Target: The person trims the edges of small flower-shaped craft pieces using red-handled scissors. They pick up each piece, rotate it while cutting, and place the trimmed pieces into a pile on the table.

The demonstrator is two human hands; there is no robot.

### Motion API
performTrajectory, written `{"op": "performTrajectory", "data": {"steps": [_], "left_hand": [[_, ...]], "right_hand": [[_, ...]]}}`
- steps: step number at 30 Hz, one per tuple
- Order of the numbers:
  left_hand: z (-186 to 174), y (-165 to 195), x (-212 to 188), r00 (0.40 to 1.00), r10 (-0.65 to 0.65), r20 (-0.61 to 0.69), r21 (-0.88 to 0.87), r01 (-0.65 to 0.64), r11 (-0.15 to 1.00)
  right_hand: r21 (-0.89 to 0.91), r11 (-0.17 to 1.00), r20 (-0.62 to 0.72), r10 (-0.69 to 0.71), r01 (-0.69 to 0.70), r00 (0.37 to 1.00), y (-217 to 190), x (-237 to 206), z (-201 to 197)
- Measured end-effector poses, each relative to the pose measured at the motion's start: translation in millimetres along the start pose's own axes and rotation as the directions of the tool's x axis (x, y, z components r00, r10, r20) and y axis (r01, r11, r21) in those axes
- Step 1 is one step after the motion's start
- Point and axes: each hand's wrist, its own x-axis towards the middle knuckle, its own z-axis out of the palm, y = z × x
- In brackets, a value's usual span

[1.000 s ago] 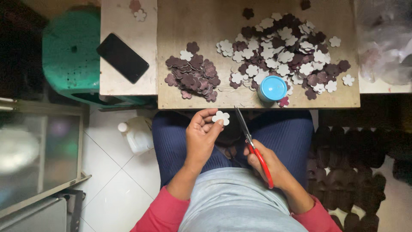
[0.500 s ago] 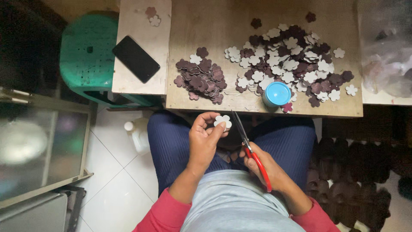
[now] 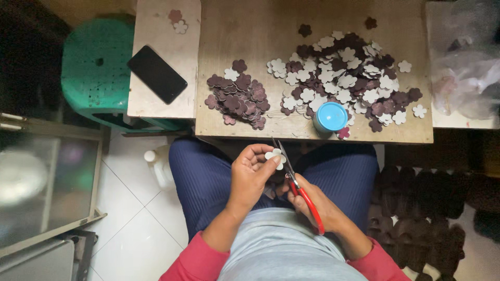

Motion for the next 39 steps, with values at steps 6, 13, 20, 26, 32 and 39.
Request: {"op": "performTrajectory", "data": {"steps": [6, 13, 20, 26, 32, 39], "left_hand": [[0.6, -7.6, 4.6, 0.986, -0.152, 0.07, -0.097, 0.158, 0.983], [3.2, -13.5, 4.4, 0.994, -0.103, 0.036, -0.025, 0.104, 0.994], [8.9, -10.2, -3.3, 0.997, -0.082, 0.017, 0.053, 0.081, 0.995], [13.9, -17.8, -5.2, 0.999, -0.039, -0.005, 0.024, 0.039, 0.999], [14.2, -18.9, -4.9, 0.999, -0.041, -0.034, 0.07, 0.043, 0.997], [14.9, -14.0, -6.6, 0.998, -0.052, -0.045, 0.109, 0.057, 0.992]], "right_hand": [[0.099, 0.995, -0.011, -0.016, 0.017, 1.0, 1.5, -4.4, -1.0], [0.054, 0.998, -0.02, -0.019, 0.02, 1.0, -3.1, -6.5, -0.6], [0.01, 1.0, -0.062, 0.022, -0.022, 0.998, -2.8, -7.6, 0.6], [-0.16, 0.987, -0.157, -0.015, -0.01, 0.987, 5.2, -8.4, 1.0], [-0.177, 0.984, -0.157, 0.0, -0.028, 0.988, 7.1, -9.8, 0.1], [-0.156, 0.985, -0.141, 0.046, -0.068, 0.989, 6.1, -10.7, -0.3]]}}
